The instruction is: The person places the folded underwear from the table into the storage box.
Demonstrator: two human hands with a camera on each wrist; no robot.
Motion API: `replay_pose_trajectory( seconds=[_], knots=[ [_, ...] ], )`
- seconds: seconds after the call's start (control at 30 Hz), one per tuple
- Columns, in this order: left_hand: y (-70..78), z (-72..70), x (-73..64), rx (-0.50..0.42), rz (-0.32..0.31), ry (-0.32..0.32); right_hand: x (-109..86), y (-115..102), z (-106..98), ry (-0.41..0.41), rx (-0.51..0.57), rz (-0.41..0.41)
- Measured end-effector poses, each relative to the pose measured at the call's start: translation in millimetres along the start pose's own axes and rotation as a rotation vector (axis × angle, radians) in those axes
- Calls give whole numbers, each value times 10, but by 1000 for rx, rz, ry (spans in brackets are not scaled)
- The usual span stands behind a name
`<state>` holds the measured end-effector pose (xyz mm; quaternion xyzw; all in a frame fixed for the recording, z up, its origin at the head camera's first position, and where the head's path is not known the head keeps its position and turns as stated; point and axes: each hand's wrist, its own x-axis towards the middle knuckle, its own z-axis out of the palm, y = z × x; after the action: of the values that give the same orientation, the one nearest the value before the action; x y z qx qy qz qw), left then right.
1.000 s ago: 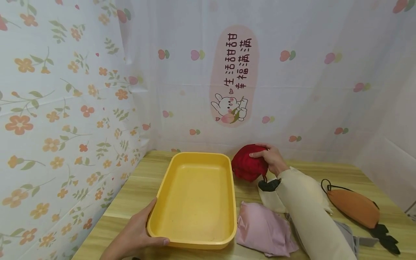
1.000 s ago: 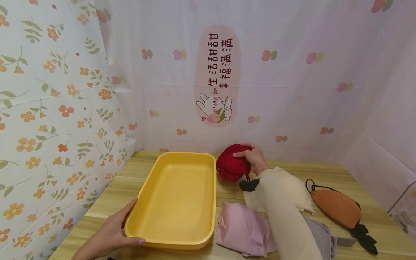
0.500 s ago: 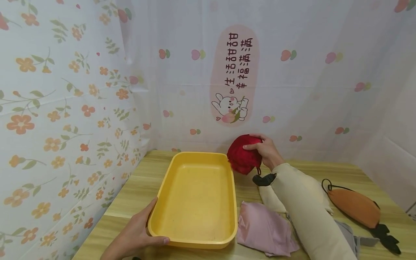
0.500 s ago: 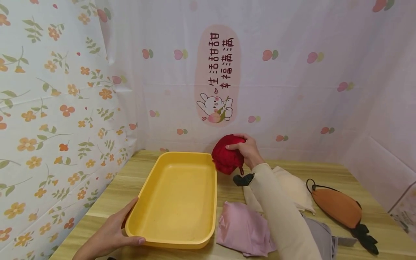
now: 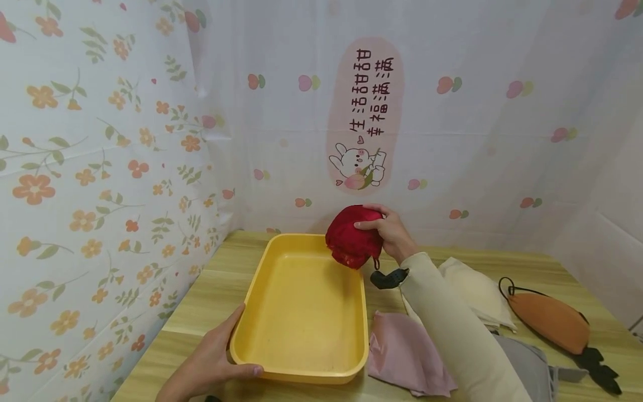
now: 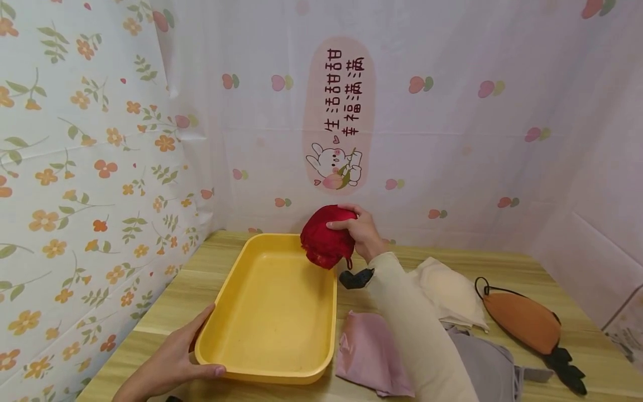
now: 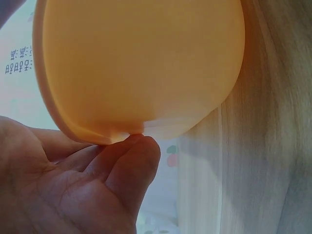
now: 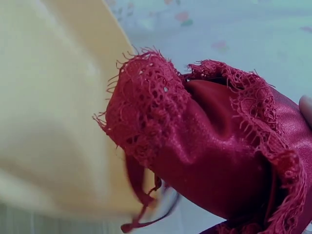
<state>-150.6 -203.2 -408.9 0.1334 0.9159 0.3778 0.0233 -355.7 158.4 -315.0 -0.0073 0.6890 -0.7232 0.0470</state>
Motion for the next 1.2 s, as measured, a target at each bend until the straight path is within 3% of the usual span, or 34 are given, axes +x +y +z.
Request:
replay_pose_trajectory(
  seconds=[0.5, 0.97, 1.2],
  knots=[
    [-9, -39, 4, -2, -4, -13, 2, 99, 648, -99, 135, 30],
    [-5, -36, 13, -28, -32, -32, 24, 542, 1115, -115, 175, 140],
    [1, -39, 18, -44, -34, -38, 44, 796, 1255, -68, 106, 151]
  ],
)
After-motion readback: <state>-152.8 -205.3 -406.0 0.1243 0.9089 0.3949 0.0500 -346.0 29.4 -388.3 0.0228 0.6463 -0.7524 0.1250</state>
